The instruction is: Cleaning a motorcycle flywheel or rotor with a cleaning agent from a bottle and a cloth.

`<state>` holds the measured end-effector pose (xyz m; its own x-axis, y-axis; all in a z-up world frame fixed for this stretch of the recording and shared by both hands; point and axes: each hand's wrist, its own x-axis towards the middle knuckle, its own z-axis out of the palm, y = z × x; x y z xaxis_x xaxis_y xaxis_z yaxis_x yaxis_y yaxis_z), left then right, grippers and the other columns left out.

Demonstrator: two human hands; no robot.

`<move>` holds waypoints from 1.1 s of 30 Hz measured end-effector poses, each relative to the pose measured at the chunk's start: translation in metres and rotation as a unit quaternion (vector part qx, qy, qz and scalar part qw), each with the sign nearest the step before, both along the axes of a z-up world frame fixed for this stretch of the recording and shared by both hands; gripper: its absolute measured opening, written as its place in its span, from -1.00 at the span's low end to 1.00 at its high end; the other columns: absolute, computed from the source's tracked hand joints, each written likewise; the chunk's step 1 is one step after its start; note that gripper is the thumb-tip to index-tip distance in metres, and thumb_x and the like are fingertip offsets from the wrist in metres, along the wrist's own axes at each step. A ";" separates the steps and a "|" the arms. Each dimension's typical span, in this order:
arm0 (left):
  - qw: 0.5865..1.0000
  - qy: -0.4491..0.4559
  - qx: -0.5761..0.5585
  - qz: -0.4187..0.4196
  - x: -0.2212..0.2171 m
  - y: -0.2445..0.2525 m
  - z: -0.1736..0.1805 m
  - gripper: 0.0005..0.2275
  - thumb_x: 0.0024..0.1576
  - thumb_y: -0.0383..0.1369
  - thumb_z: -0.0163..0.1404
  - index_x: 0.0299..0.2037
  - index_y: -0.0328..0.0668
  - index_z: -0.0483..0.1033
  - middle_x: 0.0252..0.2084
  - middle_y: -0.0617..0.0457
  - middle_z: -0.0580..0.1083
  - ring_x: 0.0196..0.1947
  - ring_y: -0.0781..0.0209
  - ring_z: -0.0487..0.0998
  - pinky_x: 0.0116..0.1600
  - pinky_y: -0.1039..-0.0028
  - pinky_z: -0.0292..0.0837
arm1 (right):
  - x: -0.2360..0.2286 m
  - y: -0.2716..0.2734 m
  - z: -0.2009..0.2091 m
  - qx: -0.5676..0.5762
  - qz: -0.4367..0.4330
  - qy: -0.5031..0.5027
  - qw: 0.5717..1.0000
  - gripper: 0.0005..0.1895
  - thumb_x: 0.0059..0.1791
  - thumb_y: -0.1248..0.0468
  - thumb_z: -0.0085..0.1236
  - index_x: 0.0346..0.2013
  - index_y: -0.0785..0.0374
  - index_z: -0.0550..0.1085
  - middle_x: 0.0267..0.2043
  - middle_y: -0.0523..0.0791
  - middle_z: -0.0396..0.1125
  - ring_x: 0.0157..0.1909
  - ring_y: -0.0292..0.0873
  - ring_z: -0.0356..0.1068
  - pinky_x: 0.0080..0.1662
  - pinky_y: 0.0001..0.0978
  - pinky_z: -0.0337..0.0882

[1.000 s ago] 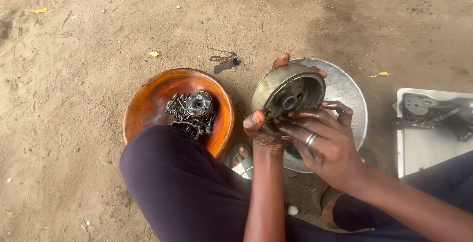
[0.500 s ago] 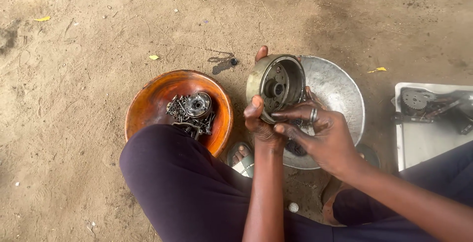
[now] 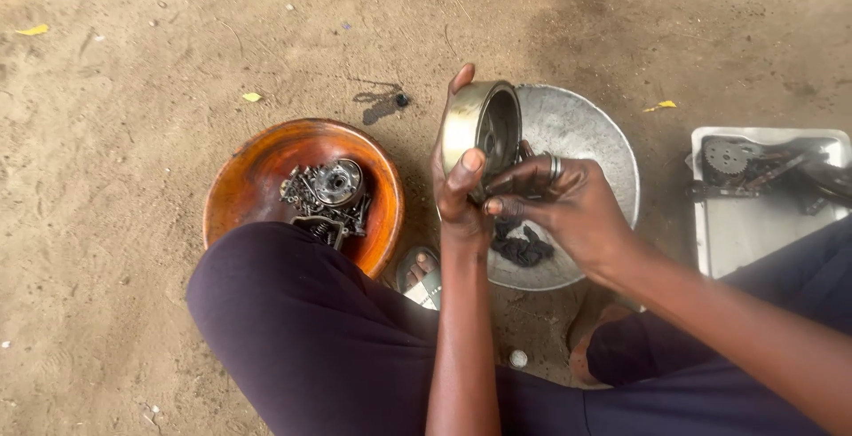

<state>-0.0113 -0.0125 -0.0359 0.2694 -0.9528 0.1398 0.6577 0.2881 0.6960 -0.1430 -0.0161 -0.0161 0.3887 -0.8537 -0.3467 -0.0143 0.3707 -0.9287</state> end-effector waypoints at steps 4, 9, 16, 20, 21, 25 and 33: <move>0.999 -0.036 0.018 -0.013 0.004 0.002 0.000 -0.01 -0.10 0.00 0.24 0.55 -0.33 0.16 0.07 -0.20 0.45 -0.07 0.10 0.55 0.10 0.36 0.54 | -0.008 -0.005 -0.002 -0.020 0.017 -0.029 0.999 -0.87 -0.13 0.44 0.31 -0.31 0.25 0.60 -0.25 -0.06 0.54 -0.19 -0.23 0.53 -0.05 -0.30 0.58; 0.998 -0.057 0.019 0.026 0.004 -0.004 -0.002 -0.04 -0.15 0.02 0.25 0.46 -0.31 0.19 0.32 -0.11 0.38 0.24 0.10 0.49 0.38 0.35 0.45 | -0.002 -0.016 0.013 0.001 -0.010 0.032 0.999 -0.95 -0.11 0.38 0.28 -0.36 0.23 0.58 -0.31 -0.10 0.56 -0.22 -0.24 0.54 0.00 -0.36 0.56; 0.998 0.039 0.004 0.048 0.015 -0.001 -0.005 -0.02 -0.13 0.01 0.21 0.53 -0.22 0.10 0.16 -0.15 0.37 0.15 0.02 0.45 0.31 0.25 0.49 | -0.046 -0.073 -0.108 -0.163 -0.037 0.256 0.952 -0.67 0.16 0.04 0.13 -0.30 0.21 0.61 -0.37 -0.04 0.50 -0.37 -0.16 0.41 -0.23 -0.26 0.43; 0.996 0.066 -0.008 0.060 0.015 -0.010 -0.010 -0.02 -0.13 0.03 0.20 0.52 -0.22 0.07 0.16 -0.10 0.36 0.16 0.07 0.44 0.25 0.28 0.52 | -0.050 -0.069 -0.284 -0.213 0.206 0.432 0.852 -0.67 0.09 0.16 -0.06 -0.21 0.31 0.59 -0.07 0.01 0.47 -0.38 -0.11 0.48 -0.18 -0.22 0.54; 0.996 0.070 -0.010 0.063 0.014 -0.011 -0.015 -0.01 -0.13 0.04 0.19 0.53 -0.22 0.06 0.14 -0.10 0.36 0.15 0.07 0.44 0.25 0.28 0.52 | -0.048 -0.056 -0.326 -0.263 0.274 0.445 0.811 -0.69 0.07 0.28 -0.15 -0.12 0.34 0.56 0.26 0.00 0.41 -0.32 -0.08 0.50 -0.09 -0.25 0.63; 0.996 0.069 0.000 0.062 0.014 -0.014 -0.017 -0.02 -0.08 0.01 0.19 0.55 -0.27 0.05 0.14 -0.13 0.36 0.15 0.06 0.44 0.28 0.31 0.48 | -0.014 -0.030 -0.327 -0.249 0.226 0.419 0.844 -0.40 -0.03 0.18 0.02 0.28 0.36 0.32 0.33 0.21 0.22 0.32 0.25 0.24 0.30 0.07 0.26; 0.970 0.205 0.104 0.077 0.010 0.000 -0.083 -0.22 0.09 -0.13 0.12 0.40 -0.62 0.11 0.20 -0.23 0.36 0.15 0.01 0.44 0.25 0.28 0.42 | -0.013 -0.020 -0.333 -0.348 0.193 0.583 0.708 -0.21 0.06 0.00 -0.10 0.46 0.41 0.04 0.55 0.23 -0.23 0.58 0.24 -0.30 0.46 0.16 -0.15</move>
